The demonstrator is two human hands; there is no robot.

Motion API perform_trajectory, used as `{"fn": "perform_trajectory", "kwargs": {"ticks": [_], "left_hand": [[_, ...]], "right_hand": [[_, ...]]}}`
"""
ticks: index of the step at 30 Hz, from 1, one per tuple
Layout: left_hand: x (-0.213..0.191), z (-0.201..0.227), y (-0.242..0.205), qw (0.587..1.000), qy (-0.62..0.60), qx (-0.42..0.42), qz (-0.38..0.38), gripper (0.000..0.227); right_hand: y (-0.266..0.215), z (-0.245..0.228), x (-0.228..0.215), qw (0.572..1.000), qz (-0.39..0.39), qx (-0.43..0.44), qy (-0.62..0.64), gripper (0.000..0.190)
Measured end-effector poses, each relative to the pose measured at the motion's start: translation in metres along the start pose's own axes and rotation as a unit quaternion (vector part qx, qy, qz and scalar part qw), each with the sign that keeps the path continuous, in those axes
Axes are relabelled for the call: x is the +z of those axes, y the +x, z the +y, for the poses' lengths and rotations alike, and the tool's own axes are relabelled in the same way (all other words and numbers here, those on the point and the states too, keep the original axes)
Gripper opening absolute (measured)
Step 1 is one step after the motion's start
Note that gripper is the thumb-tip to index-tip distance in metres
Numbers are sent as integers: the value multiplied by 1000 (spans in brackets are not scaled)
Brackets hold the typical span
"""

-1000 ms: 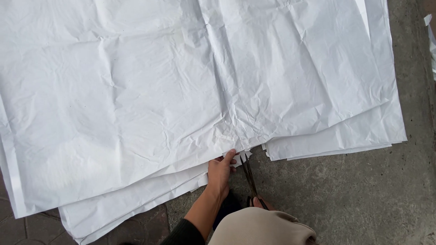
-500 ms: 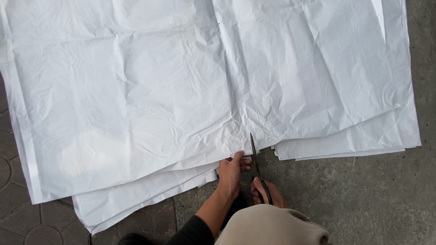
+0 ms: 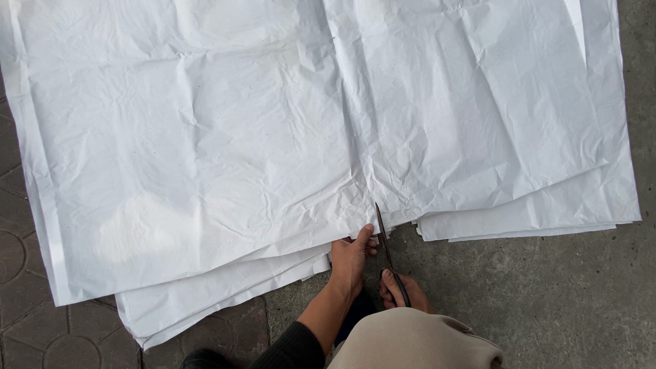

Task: Cutting large white plastic sheets with scissors and folding them into a stack

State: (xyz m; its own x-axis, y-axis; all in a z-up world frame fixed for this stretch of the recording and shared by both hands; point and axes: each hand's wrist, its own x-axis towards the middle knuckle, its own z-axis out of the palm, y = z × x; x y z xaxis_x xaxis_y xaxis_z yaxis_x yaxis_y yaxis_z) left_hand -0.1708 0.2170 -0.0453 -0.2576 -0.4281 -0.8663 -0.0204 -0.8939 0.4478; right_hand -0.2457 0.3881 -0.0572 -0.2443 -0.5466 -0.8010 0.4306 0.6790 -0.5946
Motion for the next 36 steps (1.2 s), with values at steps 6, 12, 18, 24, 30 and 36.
{"fn": "perform_trajectory", "kwargs": {"ticks": [6,12,18,24,30,36], "left_hand": [[0,9,-7,1000,-19,-3,-5,31],[0,22,-19,999,-14,-29,1,30],[-1,20,-17,1000,-10,-26,-6,29],[-4,37,-30,997,-8,-46,-54,49],[-5,30,-23,999,10,-16,-45,42],[-7,34,-26,997,9,-50,-51,42]], "right_hand": [[-9,-29,12,994,79,16,-69,55],[-10,-83,34,992,47,76,-90,64],[-1,-87,29,987,92,98,-88,67],[15,-116,44,982,92,78,-147,71],[9,-128,49,982,133,55,-118,70],[20,-151,54,982,116,62,-138,74]]}}
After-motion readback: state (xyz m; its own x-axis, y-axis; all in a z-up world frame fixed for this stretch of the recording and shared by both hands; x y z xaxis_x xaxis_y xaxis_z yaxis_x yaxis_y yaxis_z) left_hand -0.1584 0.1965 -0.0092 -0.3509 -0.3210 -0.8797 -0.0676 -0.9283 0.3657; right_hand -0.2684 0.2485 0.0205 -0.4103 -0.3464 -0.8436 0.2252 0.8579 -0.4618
